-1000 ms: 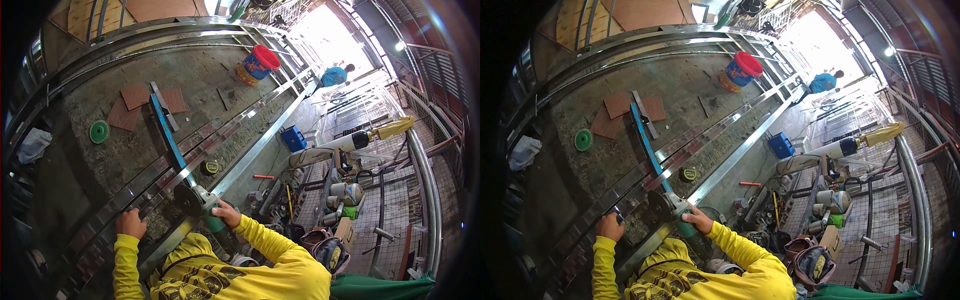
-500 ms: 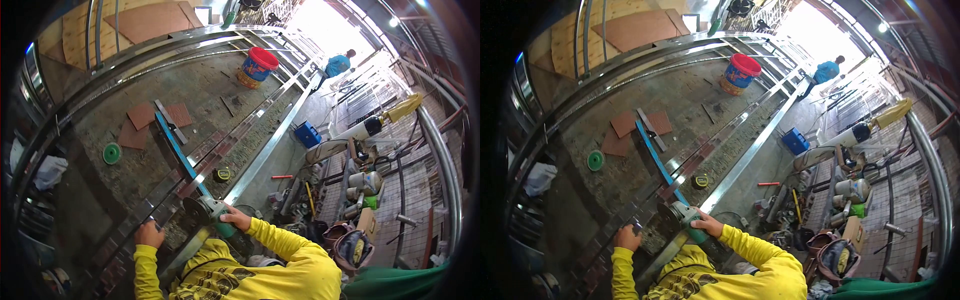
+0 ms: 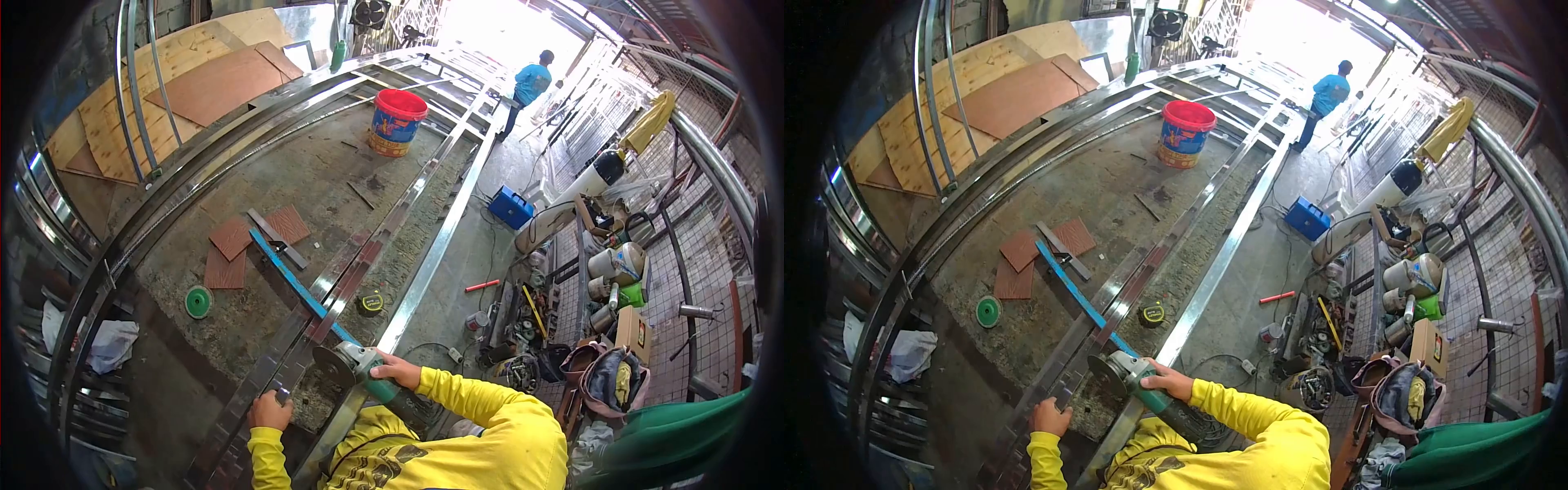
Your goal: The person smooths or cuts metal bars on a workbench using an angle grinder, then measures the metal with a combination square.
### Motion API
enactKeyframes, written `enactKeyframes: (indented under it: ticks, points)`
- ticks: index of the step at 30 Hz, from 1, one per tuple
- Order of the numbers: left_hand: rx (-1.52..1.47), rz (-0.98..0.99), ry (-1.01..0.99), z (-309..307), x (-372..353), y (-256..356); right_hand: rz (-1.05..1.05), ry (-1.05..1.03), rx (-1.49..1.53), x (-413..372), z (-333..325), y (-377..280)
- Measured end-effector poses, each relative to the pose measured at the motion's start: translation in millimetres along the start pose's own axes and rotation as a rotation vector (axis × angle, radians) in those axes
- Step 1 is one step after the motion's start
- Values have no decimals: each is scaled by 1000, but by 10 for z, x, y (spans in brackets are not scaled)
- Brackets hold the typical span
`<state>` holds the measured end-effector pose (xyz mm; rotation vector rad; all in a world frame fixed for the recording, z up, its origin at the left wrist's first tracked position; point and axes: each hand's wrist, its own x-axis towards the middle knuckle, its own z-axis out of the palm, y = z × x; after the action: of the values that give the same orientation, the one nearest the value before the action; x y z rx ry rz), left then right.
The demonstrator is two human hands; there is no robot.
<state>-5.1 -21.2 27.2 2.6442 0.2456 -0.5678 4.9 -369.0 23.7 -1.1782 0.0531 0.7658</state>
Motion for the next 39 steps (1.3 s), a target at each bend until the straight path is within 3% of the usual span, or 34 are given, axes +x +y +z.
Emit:
enactKeyframes:
  ticks: [16, 39]
  points:
    - [-5, -65, -92, -32, 27, 35, 17, -17, 57, 30, 2, 31]
    - [6, -7, 3, -14, -12, 29, 7, -51, -8, 97, -12, 92]
